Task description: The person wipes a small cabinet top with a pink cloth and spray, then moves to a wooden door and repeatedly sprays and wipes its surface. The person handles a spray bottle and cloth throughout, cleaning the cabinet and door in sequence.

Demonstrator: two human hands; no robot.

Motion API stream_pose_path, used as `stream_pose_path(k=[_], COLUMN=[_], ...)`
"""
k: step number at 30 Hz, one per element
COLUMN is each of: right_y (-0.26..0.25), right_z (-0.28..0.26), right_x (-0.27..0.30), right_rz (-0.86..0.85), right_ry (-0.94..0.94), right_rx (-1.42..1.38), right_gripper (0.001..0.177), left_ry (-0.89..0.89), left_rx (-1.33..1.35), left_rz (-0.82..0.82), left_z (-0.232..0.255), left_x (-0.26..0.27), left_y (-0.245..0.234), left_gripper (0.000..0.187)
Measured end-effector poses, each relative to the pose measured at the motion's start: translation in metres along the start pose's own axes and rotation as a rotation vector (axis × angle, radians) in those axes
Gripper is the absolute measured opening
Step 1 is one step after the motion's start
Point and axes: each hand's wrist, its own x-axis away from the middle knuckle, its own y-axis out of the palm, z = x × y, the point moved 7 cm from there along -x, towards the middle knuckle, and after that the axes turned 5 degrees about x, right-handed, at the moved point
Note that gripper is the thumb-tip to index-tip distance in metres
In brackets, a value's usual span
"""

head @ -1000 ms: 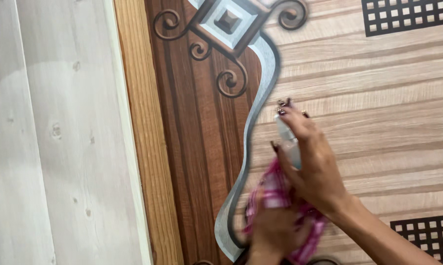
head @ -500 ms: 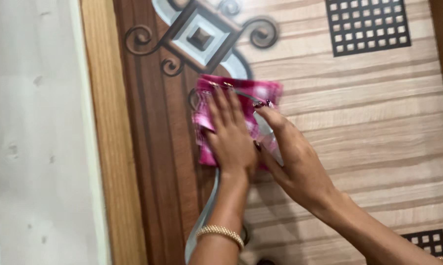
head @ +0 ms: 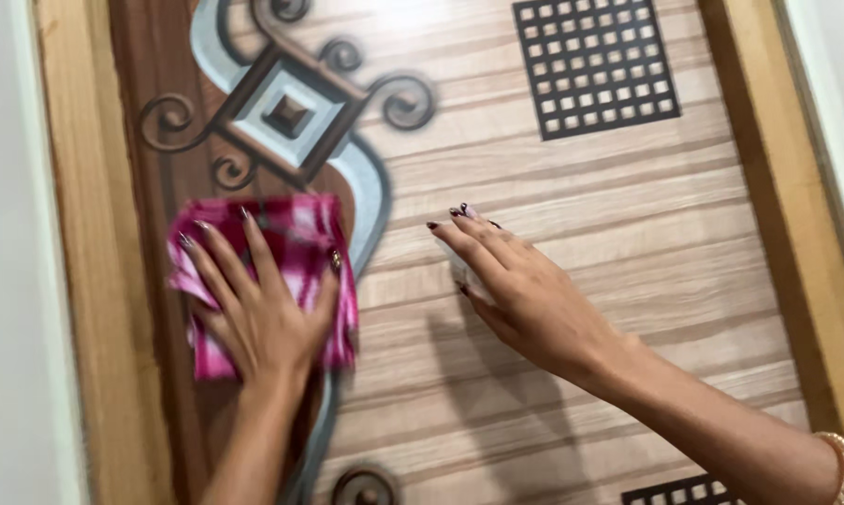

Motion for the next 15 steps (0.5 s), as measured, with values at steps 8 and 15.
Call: stream_pose_path(k=[8, 15], right_y=[-0.031, -0.032], right_z=[0.035, 0.050], right_x=[-0.021, -0.025], right_rz=[0.042, 0.040], right_ry=[-0.024, -0.116], right_rx=[0.093, 0.108], right_gripper=[0.063, 0.061], left_ry=[0.218, 0.464], left_rx=[0.125, 0.254], left_rz=[-0.032, 0.131], left_z=[0.161, 0.102], left_x=[-0.031, 0.070], left_y=[0.025, 0.000], left_gripper=[0.107, 0.103])
